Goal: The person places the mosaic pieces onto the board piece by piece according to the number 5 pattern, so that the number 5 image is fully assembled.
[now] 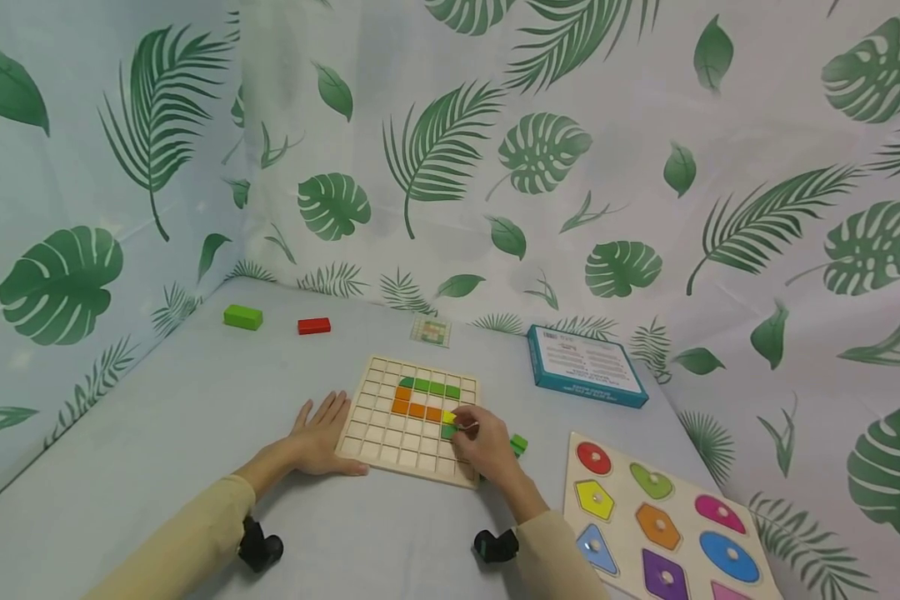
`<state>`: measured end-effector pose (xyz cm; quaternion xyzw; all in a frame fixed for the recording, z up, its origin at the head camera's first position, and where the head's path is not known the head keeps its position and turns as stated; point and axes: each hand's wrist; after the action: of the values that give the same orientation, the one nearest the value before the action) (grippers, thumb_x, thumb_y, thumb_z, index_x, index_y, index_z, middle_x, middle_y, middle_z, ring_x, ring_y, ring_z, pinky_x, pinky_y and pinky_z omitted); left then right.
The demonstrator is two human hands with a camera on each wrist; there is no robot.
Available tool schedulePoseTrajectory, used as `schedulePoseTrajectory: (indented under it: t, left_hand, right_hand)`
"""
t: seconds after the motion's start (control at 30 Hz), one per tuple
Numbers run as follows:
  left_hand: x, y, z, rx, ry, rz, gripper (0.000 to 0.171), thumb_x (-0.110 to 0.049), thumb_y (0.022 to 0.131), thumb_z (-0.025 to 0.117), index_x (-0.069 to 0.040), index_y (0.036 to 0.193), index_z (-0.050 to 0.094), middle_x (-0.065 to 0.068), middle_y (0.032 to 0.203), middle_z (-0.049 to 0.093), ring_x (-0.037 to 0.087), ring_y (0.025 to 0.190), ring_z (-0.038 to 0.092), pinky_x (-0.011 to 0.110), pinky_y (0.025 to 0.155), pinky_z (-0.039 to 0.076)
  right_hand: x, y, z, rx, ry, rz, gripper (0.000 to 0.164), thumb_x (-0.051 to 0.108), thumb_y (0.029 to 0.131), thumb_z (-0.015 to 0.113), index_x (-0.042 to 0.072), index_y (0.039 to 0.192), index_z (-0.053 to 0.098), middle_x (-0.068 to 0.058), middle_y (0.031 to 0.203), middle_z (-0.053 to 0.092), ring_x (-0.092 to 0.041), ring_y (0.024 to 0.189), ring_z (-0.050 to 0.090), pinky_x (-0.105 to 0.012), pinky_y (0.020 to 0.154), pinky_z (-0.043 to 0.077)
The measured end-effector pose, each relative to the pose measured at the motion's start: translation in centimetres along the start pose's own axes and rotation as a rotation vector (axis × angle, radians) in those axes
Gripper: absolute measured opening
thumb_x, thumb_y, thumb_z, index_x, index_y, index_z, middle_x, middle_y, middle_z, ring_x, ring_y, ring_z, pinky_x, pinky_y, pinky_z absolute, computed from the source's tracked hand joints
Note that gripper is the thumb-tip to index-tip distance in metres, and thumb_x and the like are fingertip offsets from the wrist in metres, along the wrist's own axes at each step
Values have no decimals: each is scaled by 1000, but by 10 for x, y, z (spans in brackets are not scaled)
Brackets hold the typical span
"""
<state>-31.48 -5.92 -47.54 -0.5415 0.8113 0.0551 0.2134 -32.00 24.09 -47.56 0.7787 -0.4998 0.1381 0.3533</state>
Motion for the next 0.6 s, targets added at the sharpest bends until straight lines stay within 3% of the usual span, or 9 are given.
schedulePoseTrajectory:
  t: [0.27, 0.6]
  left_hand:
    - [4, 1, 1, -11, -31, 19, 120, -70, 72, 63, 5, 149, 10, 20, 156, 2, 32, 143, -5, 51, 109, -10]
    - [9, 9, 11, -16, -3, 8, 123, -74, 71, 61, 3, 150, 6, 18, 156, -1, 31, 143, -8, 52, 108, -10]
  right_hand:
    - [-14, -6, -16, -78, -40, 15, 26, -4, 81, 70, -3, 106, 64, -8, 90, 67, -20, 83, 64, -33, 72, 54]
    - [-28, -16, -36, -67, -97, 119, 24, -2, 84, 67, 1, 107, 64, -5, 90, 67, -18, 87, 62, -35, 75, 53]
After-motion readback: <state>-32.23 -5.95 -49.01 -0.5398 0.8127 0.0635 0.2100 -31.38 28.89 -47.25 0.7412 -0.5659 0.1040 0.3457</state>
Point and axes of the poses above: each hand's wrist, its own y-axis towards the middle knuckle, its own z-axis out of the palm, x = y × z
